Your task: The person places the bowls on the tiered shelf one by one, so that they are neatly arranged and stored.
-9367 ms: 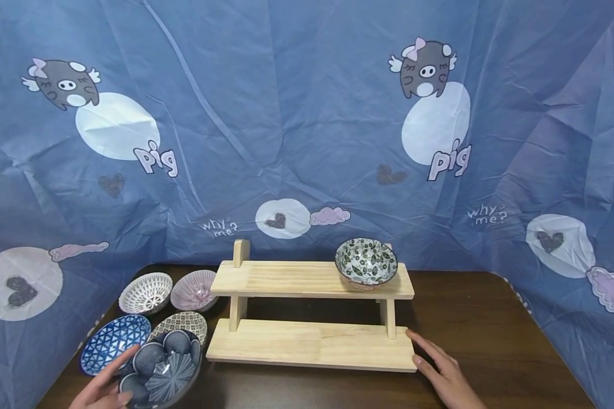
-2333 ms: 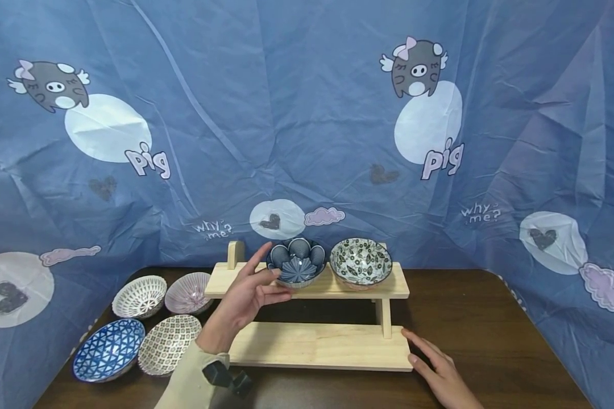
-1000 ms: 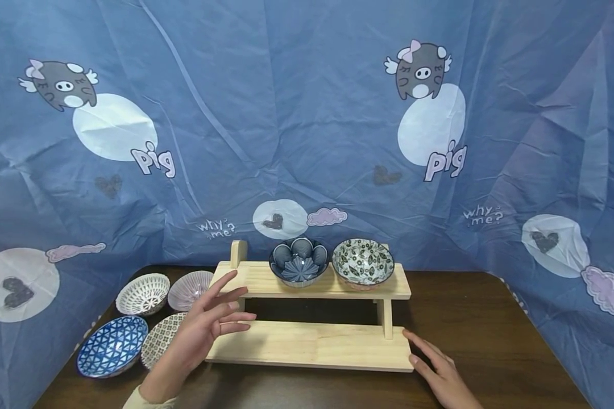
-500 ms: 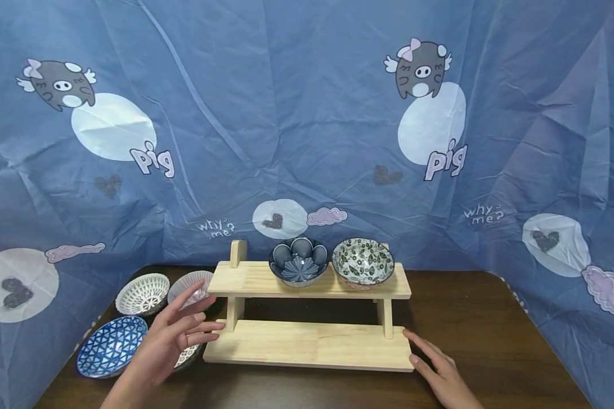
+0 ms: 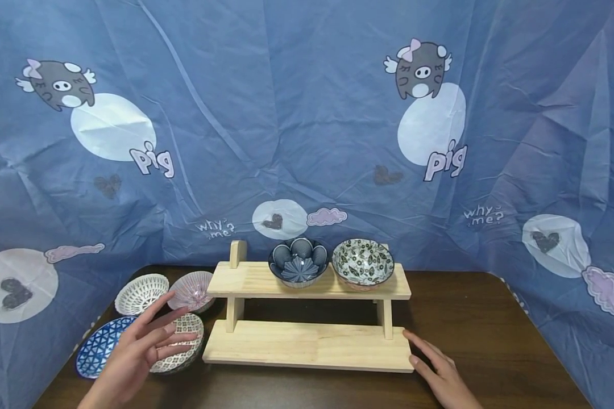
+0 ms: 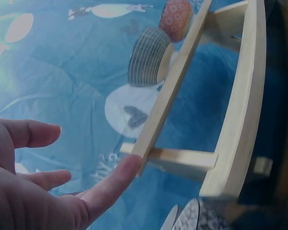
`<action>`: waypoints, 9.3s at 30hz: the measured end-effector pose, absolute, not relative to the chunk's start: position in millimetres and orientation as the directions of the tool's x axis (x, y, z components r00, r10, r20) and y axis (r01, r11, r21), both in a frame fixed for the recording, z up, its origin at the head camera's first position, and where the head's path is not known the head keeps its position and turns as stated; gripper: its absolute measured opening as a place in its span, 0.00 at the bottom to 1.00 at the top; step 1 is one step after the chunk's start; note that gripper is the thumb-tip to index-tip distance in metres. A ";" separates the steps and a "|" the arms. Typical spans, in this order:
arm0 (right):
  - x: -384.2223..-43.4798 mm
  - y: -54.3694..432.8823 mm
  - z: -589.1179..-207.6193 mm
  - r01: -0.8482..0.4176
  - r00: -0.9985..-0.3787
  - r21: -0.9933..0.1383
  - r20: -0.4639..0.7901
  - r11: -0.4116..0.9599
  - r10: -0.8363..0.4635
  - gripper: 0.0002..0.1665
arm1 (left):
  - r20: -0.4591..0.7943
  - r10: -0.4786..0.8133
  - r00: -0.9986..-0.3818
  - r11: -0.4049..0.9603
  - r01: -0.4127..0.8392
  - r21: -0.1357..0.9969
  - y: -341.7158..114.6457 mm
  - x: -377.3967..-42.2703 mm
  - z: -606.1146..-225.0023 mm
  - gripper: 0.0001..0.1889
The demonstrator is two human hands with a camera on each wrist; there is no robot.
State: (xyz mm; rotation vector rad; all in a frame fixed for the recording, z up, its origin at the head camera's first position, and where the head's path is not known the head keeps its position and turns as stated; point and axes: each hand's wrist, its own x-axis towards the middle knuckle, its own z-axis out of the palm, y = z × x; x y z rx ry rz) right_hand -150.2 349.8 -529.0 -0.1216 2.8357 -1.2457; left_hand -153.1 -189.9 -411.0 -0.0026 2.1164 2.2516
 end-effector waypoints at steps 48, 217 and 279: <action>-148.2 349.8 -529.6 -0.105 -0.993 -0.743 0.043 0.661 -0.109 0.31 | -0.227 -0.096 -0.969 -0.162 -0.210 0.964 -342.9 -118.1 -455.3 0.37; -149.4 348.8 -528.4 -0.081 -0.996 -0.736 0.028 0.672 -0.090 0.30 | -0.087 -0.062 -0.994 -0.241 -0.070 0.968 -320.9 -139.6 -444.3 0.41; -150.8 348.9 -529.0 -0.048 -0.997 -0.738 -0.005 0.673 -0.077 0.29 | 0.039 0.111 -0.993 -0.243 0.010 0.970 -213.0 -181.2 -384.6 0.36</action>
